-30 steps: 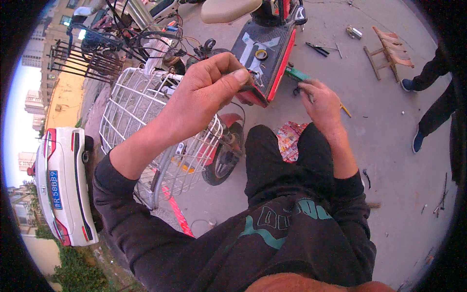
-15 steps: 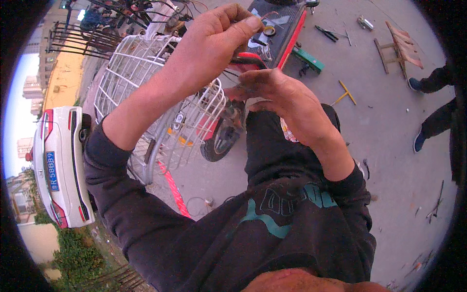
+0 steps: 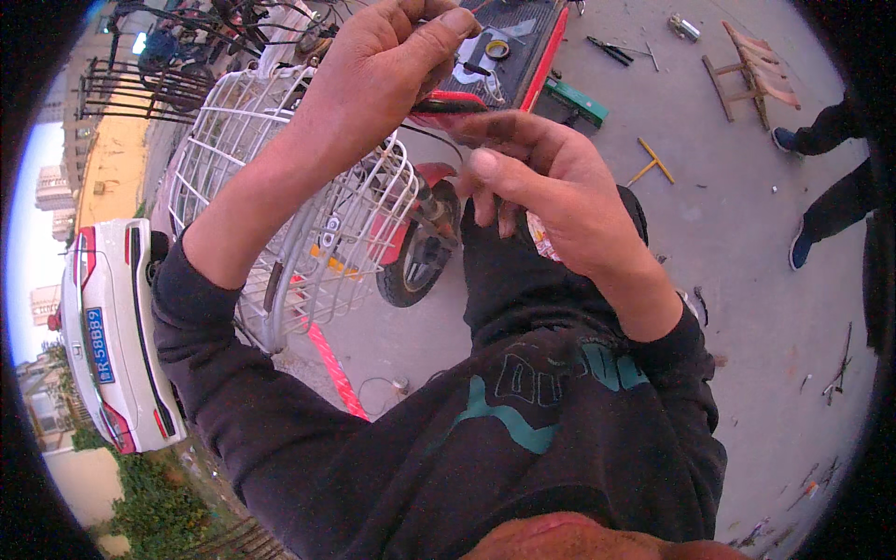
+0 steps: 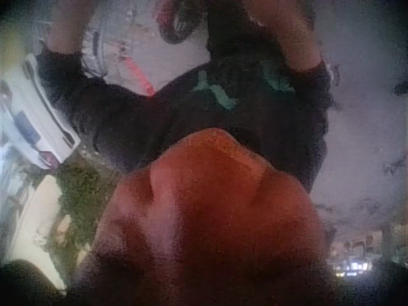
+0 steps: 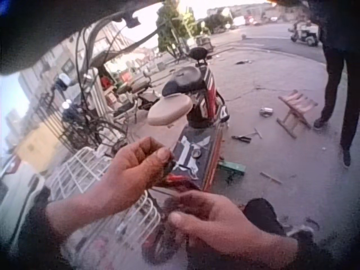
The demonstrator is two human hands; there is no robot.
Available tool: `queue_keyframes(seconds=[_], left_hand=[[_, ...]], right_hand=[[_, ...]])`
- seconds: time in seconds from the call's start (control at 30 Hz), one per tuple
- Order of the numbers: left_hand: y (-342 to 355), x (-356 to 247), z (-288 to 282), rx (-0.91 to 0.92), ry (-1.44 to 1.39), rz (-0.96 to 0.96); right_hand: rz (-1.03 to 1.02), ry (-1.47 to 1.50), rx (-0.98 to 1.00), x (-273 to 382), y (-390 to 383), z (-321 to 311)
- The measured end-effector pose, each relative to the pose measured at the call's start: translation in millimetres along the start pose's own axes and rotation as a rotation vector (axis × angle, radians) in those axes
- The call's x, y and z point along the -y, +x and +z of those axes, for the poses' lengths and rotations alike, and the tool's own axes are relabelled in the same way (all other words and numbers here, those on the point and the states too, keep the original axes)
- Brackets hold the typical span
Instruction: The person uses a wrench to loosen a clamp on a scooter's front basket, then strips and twists wires together. They wrap the connections with electrical tape and tuck the wiring into the handlebar area.
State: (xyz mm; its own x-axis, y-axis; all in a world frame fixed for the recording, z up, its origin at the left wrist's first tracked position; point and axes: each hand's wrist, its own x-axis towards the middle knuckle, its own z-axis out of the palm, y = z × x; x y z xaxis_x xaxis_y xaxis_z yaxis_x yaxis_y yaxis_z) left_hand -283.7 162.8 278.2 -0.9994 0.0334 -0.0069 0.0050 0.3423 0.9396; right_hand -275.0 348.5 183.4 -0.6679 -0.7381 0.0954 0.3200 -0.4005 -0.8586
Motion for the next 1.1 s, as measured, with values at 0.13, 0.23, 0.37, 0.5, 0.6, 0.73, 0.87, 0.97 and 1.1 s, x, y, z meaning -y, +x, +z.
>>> queue_keyframes(seconds=[0.13,0.23,0.37,0.5,0.6,0.73,0.87,0.97,1.1], left_hand=[[0,-2,0,-0.003,-0.015,0.023],[0,3,-2,0.047,-0.085,0.085],[-2,-4,2,-0.006,-0.002,0.025],[-2,-7,4,0.005,0.087,0.041],[-5,5,5,-0.064,0.194,0.16],[-10,-7,-8,0.322,0.081,0.199],[-11,-13,-27,0.611,0.138,0.001],[-15,-7,6,0.359,0.273,0.077],[-16,-16,15,0.281,0.221,0.051]], right_hand=[[0.006,-0.089,0.036,-6,0,-9],[0.096,0.107,-0.016,4,-1,-6],[0.093,0.128,-0.001,6,2,-2],[0.034,0.044,-0.004,-3,3,-2],[0.064,0.091,-0.005,0,-2,-9],[-0.127,-0.127,-0.138,-2,-7,-26],[-0.408,-0.719,-0.35,6,-9,-36],[-0.564,-0.932,-0.354,18,-11,-36],[-0.726,-1.063,-0.4,16,-6,-32]])
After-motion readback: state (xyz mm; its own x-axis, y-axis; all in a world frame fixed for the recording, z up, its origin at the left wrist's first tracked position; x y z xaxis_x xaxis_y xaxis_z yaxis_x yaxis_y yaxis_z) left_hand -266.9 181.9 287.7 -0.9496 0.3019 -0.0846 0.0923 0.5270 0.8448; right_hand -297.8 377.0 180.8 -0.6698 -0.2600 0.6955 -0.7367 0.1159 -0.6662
